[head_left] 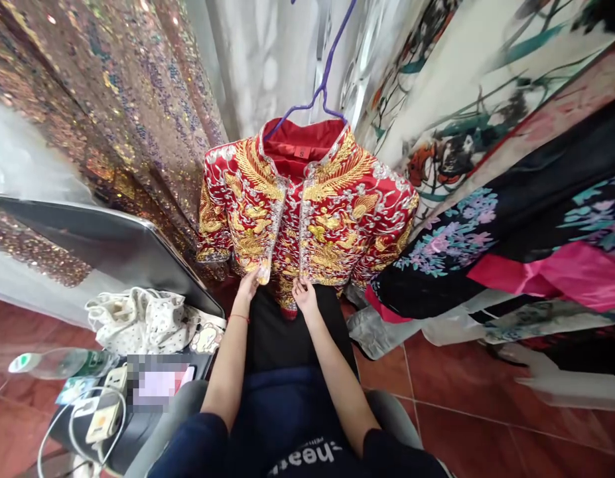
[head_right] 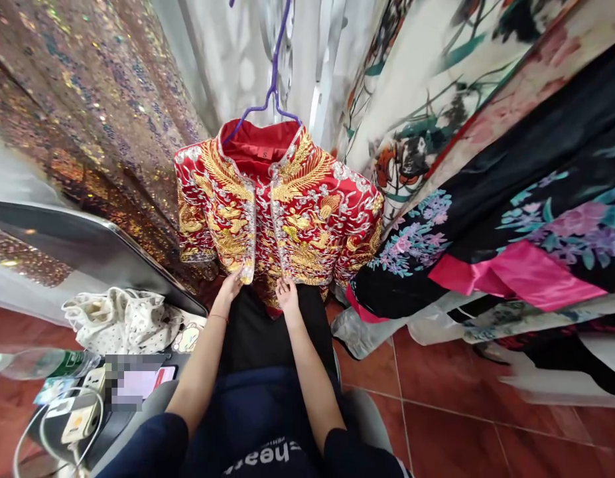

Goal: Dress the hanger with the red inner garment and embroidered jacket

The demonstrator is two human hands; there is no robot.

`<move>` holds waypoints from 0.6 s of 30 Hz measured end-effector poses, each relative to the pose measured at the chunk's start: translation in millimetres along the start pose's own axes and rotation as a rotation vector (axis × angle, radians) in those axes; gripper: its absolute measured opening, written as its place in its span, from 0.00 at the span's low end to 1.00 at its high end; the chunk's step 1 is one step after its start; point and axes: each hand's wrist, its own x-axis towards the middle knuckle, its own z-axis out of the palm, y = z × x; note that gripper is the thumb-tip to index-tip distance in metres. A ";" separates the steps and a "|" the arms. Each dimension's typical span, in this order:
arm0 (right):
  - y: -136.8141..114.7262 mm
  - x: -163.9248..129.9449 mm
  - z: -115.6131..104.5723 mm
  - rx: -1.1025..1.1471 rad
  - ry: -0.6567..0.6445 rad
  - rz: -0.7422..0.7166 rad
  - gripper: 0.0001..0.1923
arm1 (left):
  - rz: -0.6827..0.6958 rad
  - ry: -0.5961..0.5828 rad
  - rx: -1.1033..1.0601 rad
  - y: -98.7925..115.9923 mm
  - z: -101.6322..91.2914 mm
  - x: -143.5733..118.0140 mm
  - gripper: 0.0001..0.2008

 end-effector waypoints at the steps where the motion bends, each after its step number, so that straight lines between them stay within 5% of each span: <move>1: 1.3 1.1 -0.5 0.017 0.009 0.008 0.18 | -0.047 -0.032 -0.067 -4.7 -0.5 -3.9 0.12; 11: -1.0 -5.2 -33.2 -0.027 0.006 0.000 0.13 | -0.243 -0.236 -0.354 -37.6 -7.1 -47.7 0.19; 18: 22.1 -26.7 -19.7 -0.079 -0.043 -0.079 0.13 | -0.372 -0.255 -0.311 -48.8 15.6 -49.6 0.17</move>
